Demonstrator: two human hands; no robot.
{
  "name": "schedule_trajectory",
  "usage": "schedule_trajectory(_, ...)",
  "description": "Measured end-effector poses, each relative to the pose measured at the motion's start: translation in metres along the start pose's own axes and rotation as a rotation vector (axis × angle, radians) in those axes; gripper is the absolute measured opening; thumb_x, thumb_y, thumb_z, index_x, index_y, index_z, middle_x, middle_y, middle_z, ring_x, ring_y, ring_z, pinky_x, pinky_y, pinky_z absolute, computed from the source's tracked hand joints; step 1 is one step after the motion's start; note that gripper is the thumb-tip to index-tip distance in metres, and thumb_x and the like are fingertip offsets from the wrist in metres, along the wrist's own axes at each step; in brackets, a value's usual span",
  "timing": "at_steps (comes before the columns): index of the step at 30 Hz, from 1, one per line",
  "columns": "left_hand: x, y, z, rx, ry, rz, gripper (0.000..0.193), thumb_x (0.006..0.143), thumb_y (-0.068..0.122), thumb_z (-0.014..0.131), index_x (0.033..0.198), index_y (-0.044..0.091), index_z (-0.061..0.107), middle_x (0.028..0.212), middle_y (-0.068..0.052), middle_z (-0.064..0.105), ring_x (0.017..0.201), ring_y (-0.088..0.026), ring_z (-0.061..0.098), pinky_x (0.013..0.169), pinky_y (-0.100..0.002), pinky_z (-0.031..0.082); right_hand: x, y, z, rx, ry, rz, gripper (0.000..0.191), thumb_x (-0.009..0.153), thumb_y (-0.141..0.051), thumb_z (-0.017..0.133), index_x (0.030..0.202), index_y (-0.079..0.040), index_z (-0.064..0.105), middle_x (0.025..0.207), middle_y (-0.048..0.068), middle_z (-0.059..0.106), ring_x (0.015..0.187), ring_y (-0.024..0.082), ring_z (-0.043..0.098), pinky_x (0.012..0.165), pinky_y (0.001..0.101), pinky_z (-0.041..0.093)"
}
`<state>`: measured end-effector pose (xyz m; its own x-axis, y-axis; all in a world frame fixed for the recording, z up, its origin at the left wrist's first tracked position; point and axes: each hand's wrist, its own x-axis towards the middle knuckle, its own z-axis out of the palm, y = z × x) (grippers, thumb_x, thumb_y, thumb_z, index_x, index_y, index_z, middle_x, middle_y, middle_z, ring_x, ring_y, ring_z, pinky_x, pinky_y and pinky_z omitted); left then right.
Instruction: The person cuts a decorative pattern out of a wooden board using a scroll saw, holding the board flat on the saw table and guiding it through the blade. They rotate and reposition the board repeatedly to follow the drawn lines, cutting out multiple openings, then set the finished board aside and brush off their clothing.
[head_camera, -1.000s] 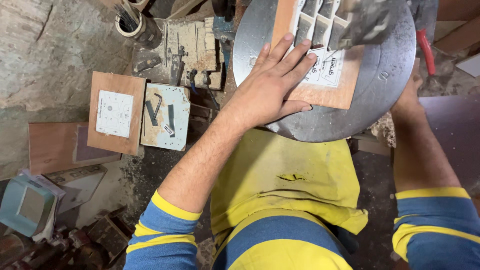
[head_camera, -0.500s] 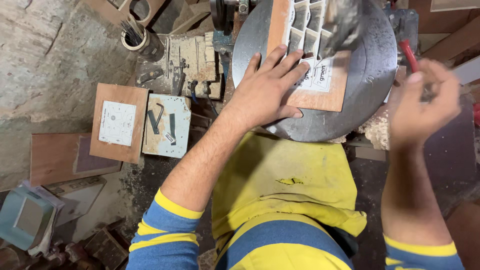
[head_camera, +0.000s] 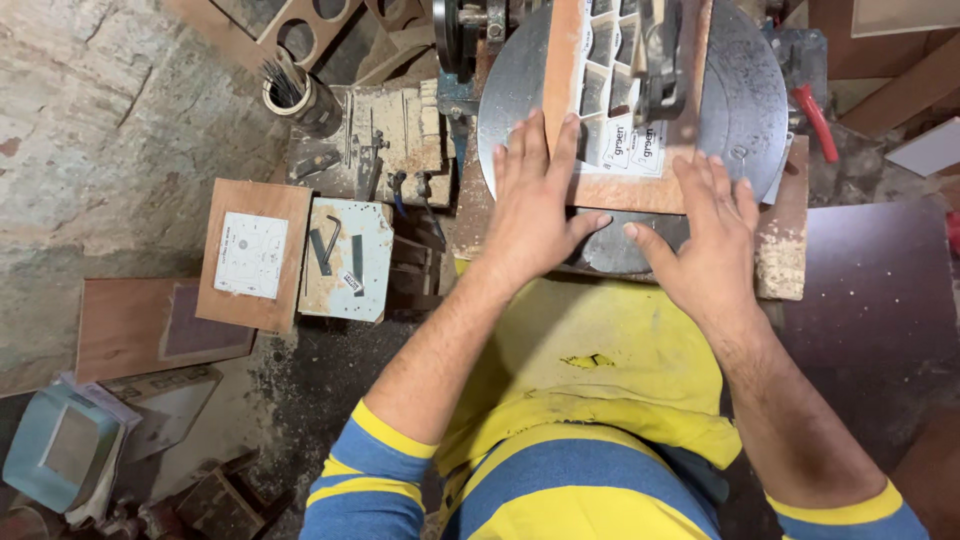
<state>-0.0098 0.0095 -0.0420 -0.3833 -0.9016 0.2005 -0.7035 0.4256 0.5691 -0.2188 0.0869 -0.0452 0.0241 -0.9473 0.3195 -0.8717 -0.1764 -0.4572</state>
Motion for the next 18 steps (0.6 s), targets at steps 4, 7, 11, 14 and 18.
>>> schedule_trajectory(4, 0.002, 0.001, 0.004, -0.229, 0.034, -0.039, 0.128, 0.068, 0.024, 0.097, 0.164, 0.018, 0.013, 0.164, -0.037, 0.018, 0.154, -0.052, 0.023, 0.127, -0.057, 0.023, 0.004, 0.001, 0.003, 0.146, 0.093, 0.008, 0.076, 0.08, -0.019, 0.092, 0.144, 0.006, 0.058, 0.147, 0.028, 0.06, 0.145, 0.042, 0.053, 0.126, 0.0532, 0.033)
schedule_trajectory(7, 0.01, 0.0, -0.005, -0.325, -0.01, -0.118, 0.128, 0.065, 0.018, 0.097, 0.163, 0.021, 0.014, 0.167, -0.03, 0.023, 0.152, -0.046, 0.03, 0.124, -0.051, 0.03, 0.008, 0.002, 0.004, 0.206, 0.176, 0.008, 0.068, 0.082, -0.012, 0.092, 0.14, 0.007, 0.061, 0.142, 0.027, 0.064, 0.141, 0.04, 0.058, 0.126, 0.0499, 0.038)
schedule_trajectory(11, 0.003, -0.011, -0.016, -0.665, -0.027, -0.078, 0.127, 0.069, 0.014, 0.094, 0.168, 0.023, 0.014, 0.17, -0.021, 0.036, 0.156, -0.036, 0.039, 0.126, -0.047, 0.035, 0.011, 0.009, 0.004, 0.235, 0.268, -0.025, 0.056, 0.092, -0.008, 0.091, 0.139, 0.008, 0.065, 0.139, 0.025, 0.069, 0.14, 0.038, 0.063, 0.128, 0.0496, 0.041)
schedule_trajectory(14, -0.002, -0.03, -0.016, -1.116, 0.059, 0.026, 0.124, 0.076, 0.009, 0.093, 0.17, 0.025, 0.014, 0.175, -0.015, 0.03, 0.164, -0.034, 0.032, 0.136, -0.047, 0.028, 0.011, 0.017, 0.007, 0.225, 0.291, -0.029, 0.052, 0.097, -0.007, 0.091, 0.137, 0.009, 0.064, 0.141, 0.024, 0.068, 0.142, 0.038, 0.063, 0.13, 0.0512, 0.04)
schedule_trajectory(18, -0.005, -0.03, 0.006, -0.969, 0.164, -0.08, 0.099, 0.082, 0.014, 0.087, 0.165, 0.02, 0.036, 0.169, -0.017, 0.041, 0.161, -0.037, 0.039, 0.137, -0.047, 0.029, 0.011, 0.022, 0.017, 0.237, 0.333, -0.044, 0.055, 0.093, -0.004, 0.09, 0.14, 0.009, 0.065, 0.14, 0.025, 0.069, 0.14, 0.038, 0.065, 0.128, 0.0519, 0.041)
